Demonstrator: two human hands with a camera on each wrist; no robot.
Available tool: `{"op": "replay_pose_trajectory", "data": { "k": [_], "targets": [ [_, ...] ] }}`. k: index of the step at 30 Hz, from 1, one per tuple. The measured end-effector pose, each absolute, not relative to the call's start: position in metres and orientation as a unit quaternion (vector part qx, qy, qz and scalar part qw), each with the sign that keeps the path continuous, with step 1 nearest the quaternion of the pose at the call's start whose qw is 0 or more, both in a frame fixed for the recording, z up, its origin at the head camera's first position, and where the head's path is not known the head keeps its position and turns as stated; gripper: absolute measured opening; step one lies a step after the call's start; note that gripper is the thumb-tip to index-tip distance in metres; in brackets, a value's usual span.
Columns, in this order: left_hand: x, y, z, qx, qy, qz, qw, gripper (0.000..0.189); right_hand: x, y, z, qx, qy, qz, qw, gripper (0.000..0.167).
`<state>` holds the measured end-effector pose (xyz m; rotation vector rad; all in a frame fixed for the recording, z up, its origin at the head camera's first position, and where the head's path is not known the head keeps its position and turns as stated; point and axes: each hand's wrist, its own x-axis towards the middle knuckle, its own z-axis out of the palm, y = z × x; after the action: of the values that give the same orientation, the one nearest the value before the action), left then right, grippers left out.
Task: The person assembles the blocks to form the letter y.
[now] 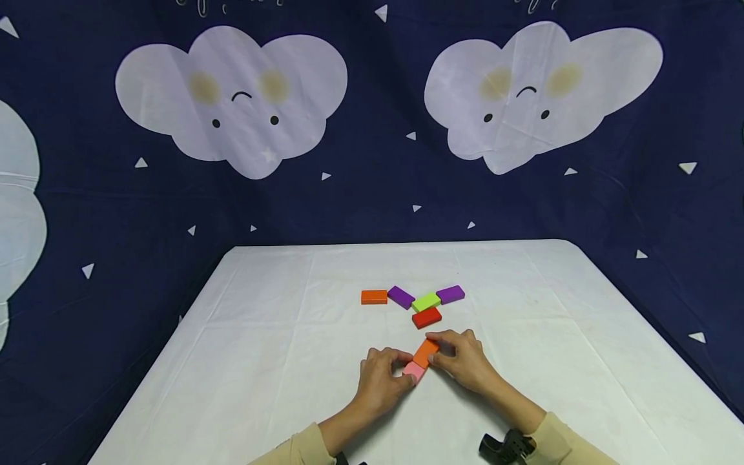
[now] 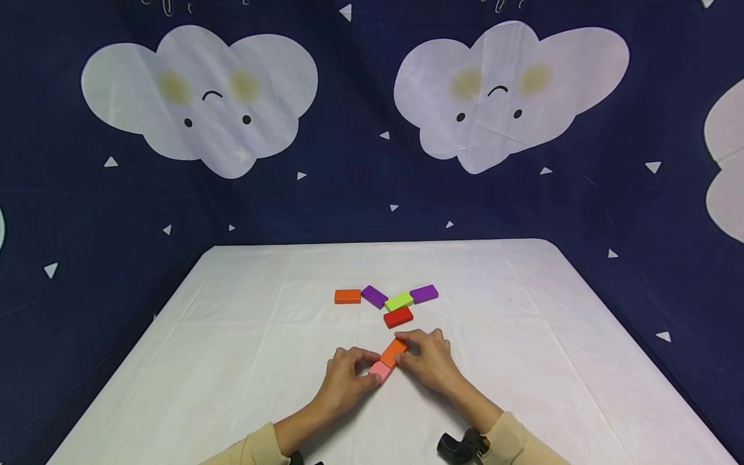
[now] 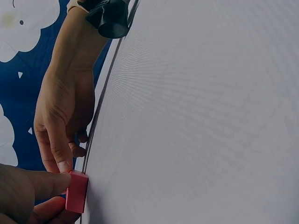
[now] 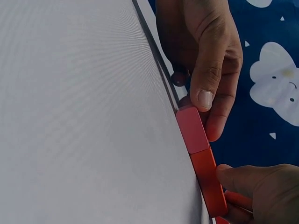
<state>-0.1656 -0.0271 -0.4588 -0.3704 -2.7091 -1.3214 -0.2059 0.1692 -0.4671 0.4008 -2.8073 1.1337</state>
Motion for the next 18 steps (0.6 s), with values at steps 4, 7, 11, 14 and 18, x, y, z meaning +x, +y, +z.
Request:
{"op": "replay_pose_trajectory", "data": {
  "k": [4,7,11,14,18],
  "targets": [
    [-0.1657,-0.0268,-0.4587,-0.123,-0.890,-0.435,0.051,0.028,-0.2055,0.1697,-0.4661,0.131,-0.918,0.372,0.044,0.038],
    [-0.1660,-0.0268,-0.4585,-0.123,-0.890,-0.435,0.051,0.028,-0.2055,0.1701,-0.4659,0.129,-0.919,0.370,0.045,0.038],
    [-0.1660,-0.0266,-0.4585,-0.122,-0.890,-0.436,0.049,0.029,-0.2058,0.1700,-0.4667,0.126,-0.920,0.368,0.043,0.038],
    [-0.1659,-0.0264,-0.4582,-0.119,-0.890,-0.437,0.048,0.029,-0.2060,0.1695,-0.4670,0.125,-0.920,0.369,0.043,0.038],
    [-0.1655,-0.0260,-0.4568,-0.107,-0.890,-0.441,0.046,0.030,-0.2059,0.1686,-0.4661,0.128,-0.919,0.371,0.048,0.039]
  ]
}}
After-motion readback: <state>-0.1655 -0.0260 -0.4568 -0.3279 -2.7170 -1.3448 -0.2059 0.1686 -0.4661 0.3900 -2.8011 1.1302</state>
